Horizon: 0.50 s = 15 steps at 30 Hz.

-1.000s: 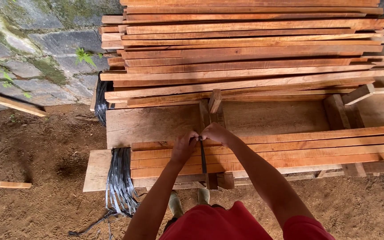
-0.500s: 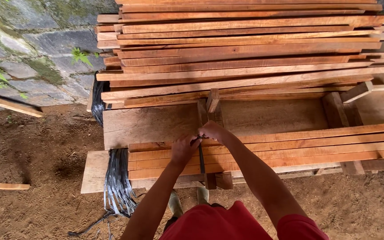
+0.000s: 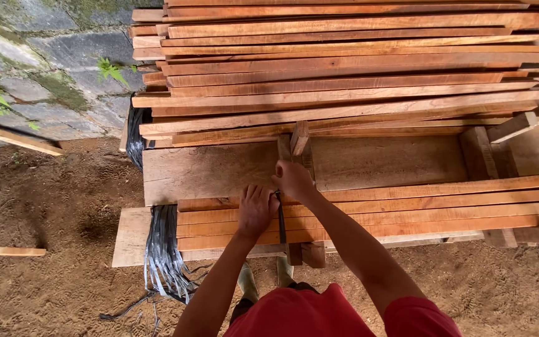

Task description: Bundling thin strips of wood together using plastic straps.

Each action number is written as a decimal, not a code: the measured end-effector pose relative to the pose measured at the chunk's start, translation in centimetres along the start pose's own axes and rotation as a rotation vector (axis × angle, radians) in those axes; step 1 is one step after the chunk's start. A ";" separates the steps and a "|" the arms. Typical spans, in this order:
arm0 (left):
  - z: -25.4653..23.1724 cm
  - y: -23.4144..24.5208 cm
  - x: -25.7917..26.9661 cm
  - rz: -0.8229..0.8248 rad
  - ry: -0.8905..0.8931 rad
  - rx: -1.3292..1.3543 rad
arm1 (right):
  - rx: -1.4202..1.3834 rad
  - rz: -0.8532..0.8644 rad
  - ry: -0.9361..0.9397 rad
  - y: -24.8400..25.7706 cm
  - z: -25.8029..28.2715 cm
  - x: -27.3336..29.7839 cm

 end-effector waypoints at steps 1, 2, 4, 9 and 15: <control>0.3 -0.5 0.5 0.002 0.001 -0.001 | -0.002 0.002 0.000 -0.9 -0.6 -0.8; 0.7 -1.0 0.9 0.052 0.063 0.065 | 0.131 -0.041 0.058 -1.7 -1.1 -1.6; 0.7 -1.3 1.2 0.105 0.127 0.129 | 0.260 -0.082 0.113 -2.2 -1.4 -2.8; 0.5 -1.8 2.1 0.222 0.275 0.250 | 0.465 -0.007 0.263 -1.9 -0.8 -3.6; 0.1 -1.3 2.1 0.277 0.387 0.468 | 0.626 0.083 0.265 -4.7 -1.1 -5.3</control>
Point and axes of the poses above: each hand's wrist, its own x-axis away from the middle knuckle, its own y-axis out of the back of the hand, z = x × y, the point moved 2 cm from there along -x, towards the middle knuckle, and after that the axes turned 12 degrees about x, right-handed, at the moved point
